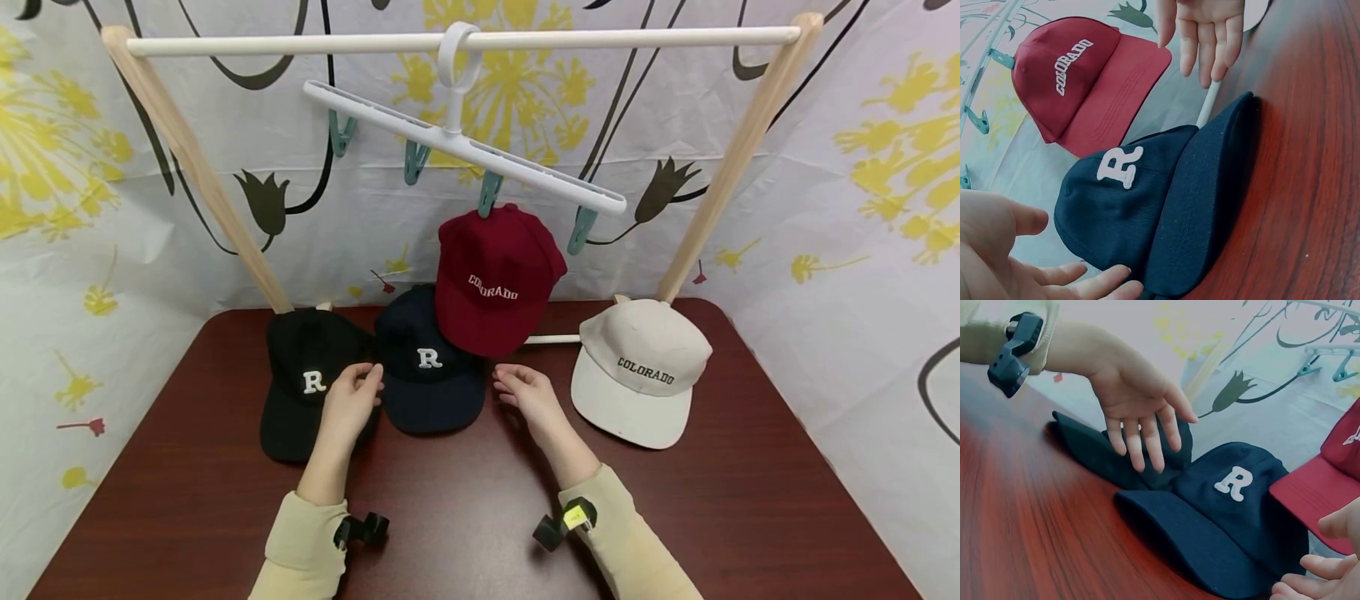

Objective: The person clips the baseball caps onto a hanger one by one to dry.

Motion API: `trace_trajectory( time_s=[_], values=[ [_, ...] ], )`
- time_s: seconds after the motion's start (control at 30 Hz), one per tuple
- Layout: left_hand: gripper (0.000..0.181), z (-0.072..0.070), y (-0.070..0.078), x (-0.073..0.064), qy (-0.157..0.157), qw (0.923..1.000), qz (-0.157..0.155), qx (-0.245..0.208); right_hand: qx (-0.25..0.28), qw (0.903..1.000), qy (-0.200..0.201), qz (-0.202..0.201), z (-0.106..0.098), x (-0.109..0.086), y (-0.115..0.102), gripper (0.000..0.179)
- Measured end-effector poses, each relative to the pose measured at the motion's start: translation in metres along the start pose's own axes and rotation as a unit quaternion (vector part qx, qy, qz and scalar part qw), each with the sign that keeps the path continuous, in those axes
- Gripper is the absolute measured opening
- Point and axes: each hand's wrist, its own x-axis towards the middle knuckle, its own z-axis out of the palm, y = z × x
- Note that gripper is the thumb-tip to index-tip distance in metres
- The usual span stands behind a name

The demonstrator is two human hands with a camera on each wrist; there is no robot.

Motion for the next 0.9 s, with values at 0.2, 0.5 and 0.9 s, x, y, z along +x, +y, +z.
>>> trace_trajectory(
  time_s=[0.2, 0.5, 0.9],
  values=[
    [0.049, -0.0013, 0.0012, -0.0016, -0.005, 0.9998, -0.021, -0.002, 0.015, 0.9998, -0.008, 0.009, 0.0063, 0.0000, 0.0018, 0.037],
    [0.051, 0.0003, -0.0005, 0.0010, -0.007, 0.9995, -0.029, -0.001, 0.018, 0.9992, -0.027, 0.023, 0.0084, 0.0012, 0.0069, 0.040],
    [0.056, 0.0031, -0.0065, 0.0034, -0.027, 0.9979, -0.058, -0.010, 0.037, 0.9971, -0.054, 0.039, 0.0090, 0.0005, 0.0096, 0.046]
  ],
)
